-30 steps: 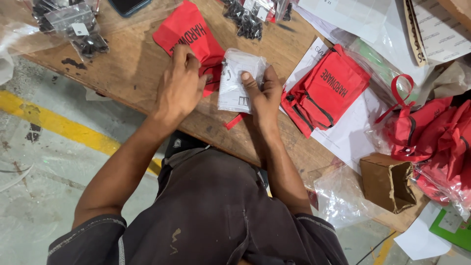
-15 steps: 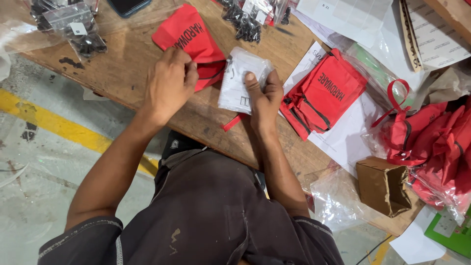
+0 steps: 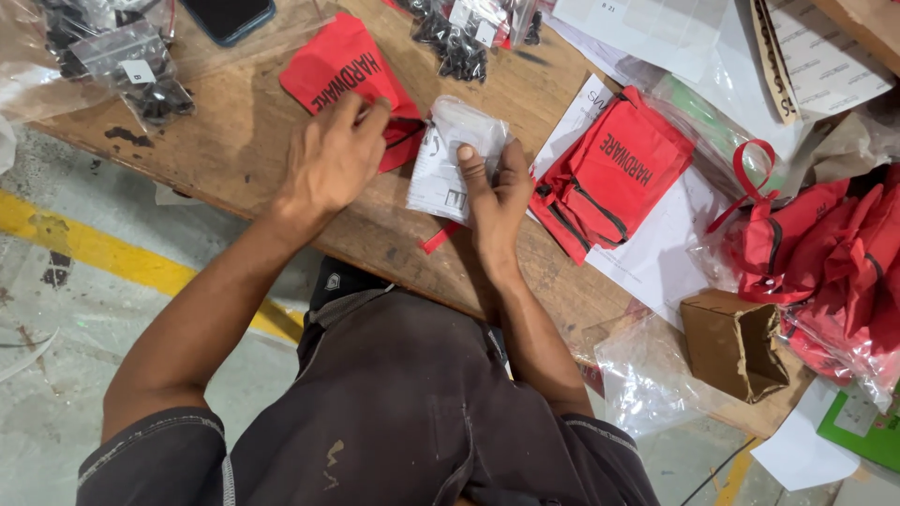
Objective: Sorting and packing various manual hardware components and user leaflets into designated small red fabric pouches.
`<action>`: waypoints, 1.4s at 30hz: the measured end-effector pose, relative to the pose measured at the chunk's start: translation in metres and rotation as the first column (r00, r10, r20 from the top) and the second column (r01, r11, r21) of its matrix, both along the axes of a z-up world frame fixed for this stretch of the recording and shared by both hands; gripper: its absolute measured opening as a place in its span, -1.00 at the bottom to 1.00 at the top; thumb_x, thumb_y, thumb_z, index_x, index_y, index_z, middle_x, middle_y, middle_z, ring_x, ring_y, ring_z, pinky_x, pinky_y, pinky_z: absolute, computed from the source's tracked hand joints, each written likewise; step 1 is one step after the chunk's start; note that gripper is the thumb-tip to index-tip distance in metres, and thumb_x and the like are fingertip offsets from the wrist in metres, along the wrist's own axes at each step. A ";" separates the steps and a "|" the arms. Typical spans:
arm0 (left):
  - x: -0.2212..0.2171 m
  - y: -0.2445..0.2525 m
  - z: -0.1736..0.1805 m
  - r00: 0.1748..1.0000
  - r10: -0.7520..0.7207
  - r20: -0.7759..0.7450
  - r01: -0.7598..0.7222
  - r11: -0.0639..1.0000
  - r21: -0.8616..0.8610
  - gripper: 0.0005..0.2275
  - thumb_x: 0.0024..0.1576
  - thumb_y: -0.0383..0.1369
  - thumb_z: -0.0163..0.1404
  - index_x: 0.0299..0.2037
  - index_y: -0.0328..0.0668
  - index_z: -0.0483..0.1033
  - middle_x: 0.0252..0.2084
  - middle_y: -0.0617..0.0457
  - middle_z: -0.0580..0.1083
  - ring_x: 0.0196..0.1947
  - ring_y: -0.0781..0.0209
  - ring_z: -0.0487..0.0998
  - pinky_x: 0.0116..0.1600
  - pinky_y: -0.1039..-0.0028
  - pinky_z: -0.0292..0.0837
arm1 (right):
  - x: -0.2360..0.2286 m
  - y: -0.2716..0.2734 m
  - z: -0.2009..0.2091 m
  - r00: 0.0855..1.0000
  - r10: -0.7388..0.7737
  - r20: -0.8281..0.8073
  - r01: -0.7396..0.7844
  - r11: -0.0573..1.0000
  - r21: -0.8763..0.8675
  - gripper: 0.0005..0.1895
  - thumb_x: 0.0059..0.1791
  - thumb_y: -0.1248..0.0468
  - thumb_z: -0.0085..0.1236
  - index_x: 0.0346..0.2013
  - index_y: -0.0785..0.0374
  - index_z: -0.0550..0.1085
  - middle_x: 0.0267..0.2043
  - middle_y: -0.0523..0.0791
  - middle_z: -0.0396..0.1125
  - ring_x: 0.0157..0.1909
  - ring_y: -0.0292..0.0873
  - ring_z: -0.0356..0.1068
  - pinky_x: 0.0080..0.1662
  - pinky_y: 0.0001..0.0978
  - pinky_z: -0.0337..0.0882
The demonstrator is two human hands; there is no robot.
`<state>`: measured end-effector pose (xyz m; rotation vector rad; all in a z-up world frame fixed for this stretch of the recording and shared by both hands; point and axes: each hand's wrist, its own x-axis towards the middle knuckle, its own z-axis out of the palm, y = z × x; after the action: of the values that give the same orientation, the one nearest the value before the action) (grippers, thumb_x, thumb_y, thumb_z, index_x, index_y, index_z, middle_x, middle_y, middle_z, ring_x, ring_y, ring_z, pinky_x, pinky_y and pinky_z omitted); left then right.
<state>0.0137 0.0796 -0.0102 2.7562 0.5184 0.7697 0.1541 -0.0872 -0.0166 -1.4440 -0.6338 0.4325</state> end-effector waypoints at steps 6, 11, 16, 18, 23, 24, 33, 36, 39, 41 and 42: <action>0.001 -0.003 0.016 0.989 0.096 0.114 -0.082 0.989 -0.123 -0.88 0.31 -0.40 0.08 -0.14 -0.32 0.48 -0.24 -0.19 0.46 -0.32 -0.23 0.56 -0.29 0.08 0.46 | -0.013 0.008 0.018 0.998 0.035 -0.061 -0.033 0.999 0.034 -0.77 0.10 0.27 0.20 -0.08 0.37 0.43 -0.19 -0.19 0.42 -0.15 -0.37 0.32 -0.10 -0.52 0.36; 0.004 0.004 0.017 0.980 0.109 0.167 -0.048 0.942 -0.333 -0.87 0.36 -0.38 0.07 -0.16 -0.32 0.51 -0.26 -0.17 0.50 -0.34 -0.22 0.55 -0.26 0.08 0.43 | -0.029 0.013 0.021 0.980 -0.075 0.184 0.118 0.963 -0.241 -0.76 0.07 0.22 0.29 -0.25 0.37 0.48 -0.48 -0.25 0.22 -0.41 -0.37 0.09 -0.38 -0.44 0.14; 0.005 0.007 0.012 0.984 0.094 0.149 -0.064 0.978 -0.197 -0.90 0.37 -0.43 0.05 -0.16 -0.32 0.51 -0.24 -0.16 0.49 -0.32 -0.22 0.54 -0.23 0.09 0.44 | -0.037 0.032 0.036 0.938 -0.015 0.348 0.101 0.967 -0.232 -0.74 0.03 0.20 0.28 -0.30 0.39 0.50 -0.58 -0.17 0.16 -0.49 -0.36 0.04 -0.44 -0.37 0.10; 0.007 0.005 0.007 0.990 0.071 0.121 -0.047 0.981 -0.191 -0.89 0.36 -0.44 0.06 -0.15 -0.36 0.51 -0.26 -0.16 0.46 -0.36 -0.14 0.54 -0.28 0.14 0.45 | -0.033 0.036 0.026 0.950 0.009 0.313 0.070 0.968 -0.241 -0.75 0.03 0.20 0.27 -0.30 0.38 0.51 -0.58 -0.17 0.18 -0.49 -0.37 0.07 -0.44 -0.37 0.12; 0.006 -0.004 0.019 0.981 -0.002 0.193 0.019 0.996 -0.087 -0.92 0.32 -0.47 0.09 -0.14 -0.36 0.49 -0.23 -0.10 0.41 -0.23 -0.08 0.52 -0.13 0.18 0.48 | -0.022 0.039 -0.016 0.931 0.120 0.345 0.014 0.932 -0.362 -0.59 0.05 0.20 0.33 -0.51 0.44 0.39 -0.62 -0.10 0.12 -0.49 -0.26 0.02 -0.43 -0.28 0.09; 0.006 -0.004 0.020 0.979 -0.004 0.203 0.033 0.990 -0.137 -0.92 0.31 -0.47 0.10 -0.13 -0.34 0.52 -0.24 -0.10 0.42 -0.23 -0.07 0.51 -0.13 0.18 0.46 | -0.020 0.040 -0.019 0.920 0.190 0.344 -0.062 0.934 -0.351 -0.65 0.06 0.23 0.30 -0.45 0.44 0.43 -0.57 -0.07 0.18 -0.49 -0.20 0.11 -0.40 -0.24 0.18; -0.001 -0.005 0.026 0.983 -0.028 0.183 0.068 0.974 -0.217 -0.91 0.30 -0.40 0.09 -0.08 -0.18 0.62 -0.17 -0.06 0.45 -0.13 -0.14 0.46 -0.04 0.12 0.41 | -0.029 0.058 -0.032 0.618 0.333 0.712 0.069 0.879 -0.472 -0.78 0.00 0.21 0.16 -0.15 0.28 0.52 -0.15 0.02 0.40 -0.19 0.15 0.46 -0.22 0.00 0.43; -0.004 -0.003 0.012 0.980 0.033 0.198 0.023 0.961 -0.274 -0.89 0.30 -0.36 0.14 -0.04 -0.14 0.64 -0.09 -0.08 0.44 -0.06 -0.11 0.46 0.04 0.14 0.39 | -0.029 0.062 -0.022 0.662 0.297 0.688 0.152 0.846 -0.511 -0.79 0.02 0.16 0.16 -0.16 0.20 0.54 -0.16 -0.02 0.38 -0.21 0.11 0.47 -0.22 -0.02 0.44; -0.008 -0.014 0.044 0.968 0.122 0.217 -0.084 0.981 -0.177 -0.82 0.17 -0.40 0.21 -0.04 -0.13 0.66 -0.04 -0.17 0.40 -0.01 -0.10 0.43 0.09 0.09 0.34 | -0.030 0.063 -0.009 0.753 0.260 0.605 0.120 0.849 -0.514 -0.76 0.05 0.10 0.12 -0.13 0.17 0.57 -0.11 -0.01 0.36 -0.26 0.09 0.47 -0.26 -0.05 0.42; -0.014 -0.022 0.051 0.958 0.170 0.230 -0.155 0.985 -0.080 -0.78 0.07 -0.44 0.25 -0.08 -0.16 0.66 -0.01 -0.24 0.39 0.01 -0.11 0.42 0.09 0.02 0.29 | -0.033 0.062 -0.006 0.809 0.246 0.534 0.060 0.869 -0.491 -0.74 0.07 0.06 0.09 -0.12 0.15 0.58 -0.07 -0.01 0.35 -0.27 0.07 0.46 -0.28 -0.06 0.42; -0.018 -0.022 0.039 0.917 0.224 0.329 -0.121 0.944 -0.305 -0.75 0.12 -0.48 0.22 0.00 -0.21 0.60 -0.01 -0.18 0.37 0.03 -0.02 0.41 0.09 0.23 0.36 | -0.034 0.063 -0.005 0.822 0.223 0.523 0.050 0.889 -0.456 -0.72 0.09 0.03 0.09 -0.13 0.14 0.58 -0.04 -0.02 0.35 -0.24 0.03 0.47 -0.25 -0.09 0.42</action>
<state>-0.0038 0.0571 0.0293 2.2596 0.7368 1.1203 0.1198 -0.0242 -0.0212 -2.0274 -1.1388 0.2195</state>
